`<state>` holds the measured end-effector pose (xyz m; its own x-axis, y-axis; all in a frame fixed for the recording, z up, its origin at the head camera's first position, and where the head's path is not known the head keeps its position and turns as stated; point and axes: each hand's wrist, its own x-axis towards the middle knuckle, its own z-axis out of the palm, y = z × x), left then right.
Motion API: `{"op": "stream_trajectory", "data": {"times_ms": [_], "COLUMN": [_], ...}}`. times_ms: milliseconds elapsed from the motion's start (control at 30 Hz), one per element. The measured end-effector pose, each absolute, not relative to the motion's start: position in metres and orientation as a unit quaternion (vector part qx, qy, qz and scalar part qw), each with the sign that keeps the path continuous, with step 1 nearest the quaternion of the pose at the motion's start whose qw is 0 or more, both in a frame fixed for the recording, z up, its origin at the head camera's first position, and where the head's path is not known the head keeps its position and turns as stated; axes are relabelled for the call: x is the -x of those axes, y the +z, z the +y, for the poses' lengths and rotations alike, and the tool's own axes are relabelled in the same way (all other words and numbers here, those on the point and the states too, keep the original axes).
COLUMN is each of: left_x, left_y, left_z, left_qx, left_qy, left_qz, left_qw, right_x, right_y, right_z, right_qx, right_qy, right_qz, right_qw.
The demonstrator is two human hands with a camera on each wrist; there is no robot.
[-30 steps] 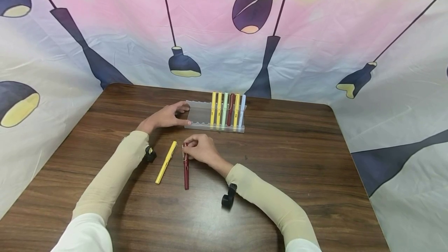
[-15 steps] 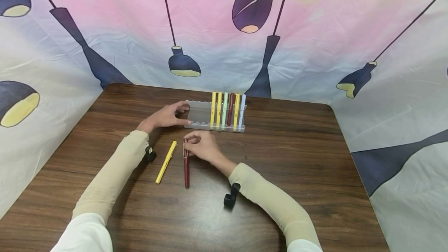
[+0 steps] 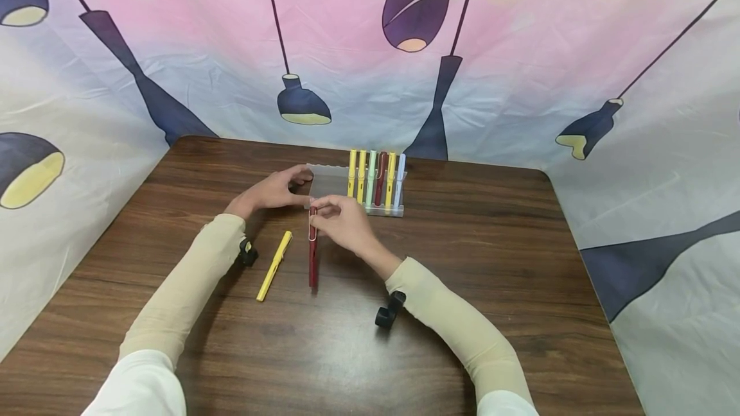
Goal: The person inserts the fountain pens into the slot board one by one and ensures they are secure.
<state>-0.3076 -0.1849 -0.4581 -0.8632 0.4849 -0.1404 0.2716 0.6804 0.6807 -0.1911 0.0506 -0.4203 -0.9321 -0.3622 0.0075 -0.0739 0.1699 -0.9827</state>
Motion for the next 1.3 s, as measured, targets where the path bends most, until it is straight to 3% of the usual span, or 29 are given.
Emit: {"op": "stream_trajectory", "data": {"times_ms": [567, 1300], "left_x": [0.309, 0.308], "left_y": [-0.459, -0.457], "left_z": [-0.186, -0.184], "left_qx": [-0.207, -0.199], "left_qy": [0.346, 0.345], "left_qz": [0.901, 0.903], "left_qw": [0.160, 0.159], "right_x": [0.210, 0.246], "right_y": [-0.394, -0.377], "right_z": [0.063, 0.082], "right_qx": [0.200, 0.208], "right_qy": [-0.579, -0.564], "right_qz": [0.790, 0.794], "right_qw": [-0.001, -0.089]}}
